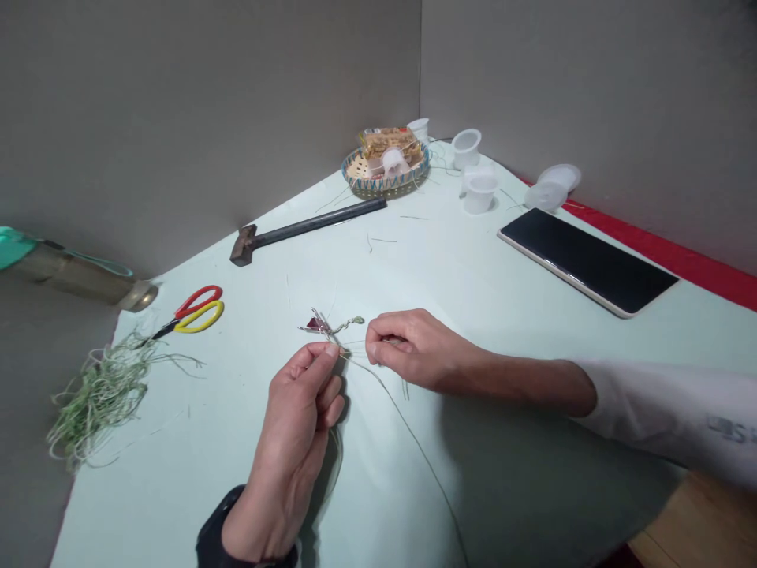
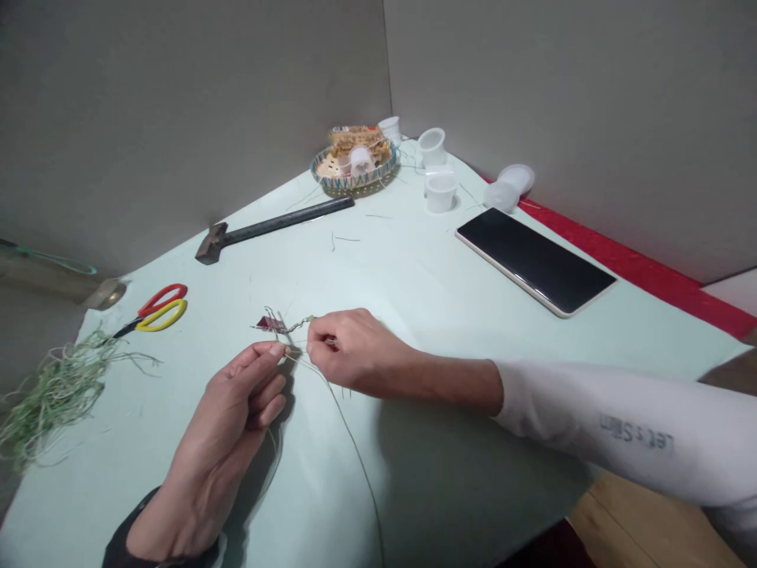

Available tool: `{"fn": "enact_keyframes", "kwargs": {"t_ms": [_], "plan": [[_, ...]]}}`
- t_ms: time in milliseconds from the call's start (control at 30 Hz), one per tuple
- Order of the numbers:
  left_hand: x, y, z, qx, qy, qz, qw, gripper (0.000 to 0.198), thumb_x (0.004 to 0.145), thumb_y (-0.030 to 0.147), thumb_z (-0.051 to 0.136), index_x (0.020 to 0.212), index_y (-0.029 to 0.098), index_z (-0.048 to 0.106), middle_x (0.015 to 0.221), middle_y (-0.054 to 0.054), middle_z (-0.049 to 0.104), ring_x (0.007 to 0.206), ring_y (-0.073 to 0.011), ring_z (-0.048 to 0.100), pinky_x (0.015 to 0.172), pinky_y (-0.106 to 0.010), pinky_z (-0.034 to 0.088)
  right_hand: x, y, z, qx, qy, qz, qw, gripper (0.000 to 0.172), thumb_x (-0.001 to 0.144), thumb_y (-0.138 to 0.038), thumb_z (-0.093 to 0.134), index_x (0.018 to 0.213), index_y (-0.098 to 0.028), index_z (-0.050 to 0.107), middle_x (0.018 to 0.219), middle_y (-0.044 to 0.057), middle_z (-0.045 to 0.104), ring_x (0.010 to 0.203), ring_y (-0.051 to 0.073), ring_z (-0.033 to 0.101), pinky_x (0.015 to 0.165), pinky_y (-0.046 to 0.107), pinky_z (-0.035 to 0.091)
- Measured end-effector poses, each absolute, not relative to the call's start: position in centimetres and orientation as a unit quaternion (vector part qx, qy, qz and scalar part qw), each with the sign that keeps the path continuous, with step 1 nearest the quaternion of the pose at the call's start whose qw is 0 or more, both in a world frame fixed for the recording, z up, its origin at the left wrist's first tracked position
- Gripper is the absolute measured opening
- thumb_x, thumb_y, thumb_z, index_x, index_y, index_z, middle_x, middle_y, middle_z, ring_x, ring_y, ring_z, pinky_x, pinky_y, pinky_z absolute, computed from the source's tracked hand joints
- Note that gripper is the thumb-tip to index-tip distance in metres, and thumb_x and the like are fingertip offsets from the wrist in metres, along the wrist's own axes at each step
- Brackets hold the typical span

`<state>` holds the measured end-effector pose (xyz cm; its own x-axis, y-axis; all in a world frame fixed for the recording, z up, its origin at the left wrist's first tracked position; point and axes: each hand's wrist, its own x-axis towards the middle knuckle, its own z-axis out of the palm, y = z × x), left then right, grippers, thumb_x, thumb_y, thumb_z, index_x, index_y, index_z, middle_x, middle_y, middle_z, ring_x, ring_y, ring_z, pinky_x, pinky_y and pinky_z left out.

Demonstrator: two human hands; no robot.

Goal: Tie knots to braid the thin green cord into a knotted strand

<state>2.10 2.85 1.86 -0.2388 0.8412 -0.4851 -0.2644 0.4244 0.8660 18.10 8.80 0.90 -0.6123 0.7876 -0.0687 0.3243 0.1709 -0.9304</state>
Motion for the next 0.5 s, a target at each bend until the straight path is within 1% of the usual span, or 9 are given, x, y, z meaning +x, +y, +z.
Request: {"fn": "enact_keyframes", "kwargs": {"t_ms": [67, 133, 200, 267, 300, 400, 467, 500], "plan": [[2.1, 2.9, 1.8, 0.234, 0.62, 0.485, 0.571, 0.014, 0.088, 0.023, 0.06, 0.078, 0.014, 0.055, 0.053, 0.012, 0.036, 0.035, -0.0016, 0.026, 0.029, -0.014, 0.022, 18.0, 8.7, 0.8, -0.385, -0.715, 0.538, 0.228, 0.02, 0.083, -0.023, 0.045, 0.069, -0.017, 0.057, 0.059, -0.004, 0.046, 0.054, 0.008, 0.037, 0.051, 0.023, 0.027], [2.1, 2.8, 1.7, 0.235, 0.619, 0.485, 0.571, 0.014, 0.088, 0.023, 0.059, 0.079, 0.014, 0.056, 0.054, 0.011, 0.038, 0.035, -0.0015, 0.026, 0.029, -0.014, 0.022, 18.0, 8.6, 0.6, -0.391, -0.698, 0.553, 0.234, 0.017, 0.085, -0.027, 0.045, 0.079, -0.018, 0.057, 0.06, -0.005, 0.045, 0.055, 0.008, 0.038, 0.05, 0.022, 0.028], [2.1, 2.8, 1.7, 0.235, 0.62, 0.486, 0.57, 0.013, 0.088, 0.023, 0.059, 0.08, 0.014, 0.056, 0.055, 0.011, 0.039, 0.035, -0.0013, 0.026, 0.029, -0.014, 0.022, 18.0, 8.6, 0.3, -0.394, -0.683, 0.568, 0.234, 0.013, 0.085, -0.025, 0.046, 0.091, -0.019, 0.055, 0.064, -0.005, 0.046, 0.056, 0.008, 0.04, 0.051, 0.021, 0.031], [2.1, 2.8, 1.6, 0.234, 0.622, 0.488, 0.566, 0.013, 0.088, 0.023, 0.059, 0.081, 0.014, 0.056, 0.056, 0.01, 0.041, 0.035, -0.0012, 0.027, 0.029, -0.014, 0.022, 17.9, 8.6, 0.1, -0.394, -0.672, 0.585, 0.224, 0.019, 0.082, -0.022, 0.048, 0.1, -0.019, 0.053, 0.065, -0.005, 0.047, 0.057, 0.008, 0.041, 0.051, 0.021, 0.033], [2.1, 2.8, 1.6, 0.234, 0.624, 0.488, 0.564, 0.013, 0.088, 0.023, 0.059, 0.081, 0.014, 0.056, 0.056, 0.01, 0.041, 0.035, -0.0013, 0.027, 0.029, -0.014, 0.022, 18.0, 8.6, -0.1, -0.392, -0.669, 0.594, 0.214, 0.021, 0.081, -0.021, 0.049, 0.101, -0.018, 0.053, 0.065, -0.005, 0.047, 0.056, 0.008, 0.041, 0.05, 0.021, 0.033], [2.1, 2.8, 1.6, 0.235, 0.628, 0.488, 0.559, 0.012, 0.088, 0.022, 0.059, 0.081, 0.013, 0.056, 0.057, 0.01, 0.042, 0.035, -0.0014, 0.028, 0.029, -0.014, 0.023, 18.0, 8.8, -0.2, -0.376, -0.659, 0.626, 0.182, 0.016, 0.078, -0.019, 0.05, 0.092, -0.016, 0.058, 0.058, -0.006, 0.044, 0.048, 0.007, 0.037, 0.044, 0.02, 0.029], [2.2, 2.9, 1.7, 0.237, 0.63, 0.489, 0.555, 0.012, 0.088, 0.022, 0.059, 0.081, 0.013, 0.056, 0.057, 0.01, 0.042, 0.035, -0.0014, 0.029, 0.029, -0.014, 0.023, 18.0, 8.9, 0.0, -0.366, -0.649, 0.643, 0.178, 0.011, 0.079, -0.019, 0.049, 0.083, -0.016, 0.058, 0.053, -0.007, 0.038, 0.044, 0.006, 0.031, 0.041, 0.019, 0.025], [2.2, 2.9, 1.7, 0.238, 0.631, 0.489, 0.554, 0.012, 0.088, 0.023, 0.059, 0.081, 0.013, 0.056, 0.057, 0.01, 0.043, 0.035, -0.0014, 0.029, 0.029, -0.014, 0.023, 18.0, 9.0, 0.2, -0.364, -0.643, 0.648, 0.184, 0.01, 0.08, -0.02, 0.048, 0.082, -0.016, 0.057, 0.051, -0.008, 0.035, 0.042, 0.005, 0.029, 0.04, 0.019, 0.024]]}}
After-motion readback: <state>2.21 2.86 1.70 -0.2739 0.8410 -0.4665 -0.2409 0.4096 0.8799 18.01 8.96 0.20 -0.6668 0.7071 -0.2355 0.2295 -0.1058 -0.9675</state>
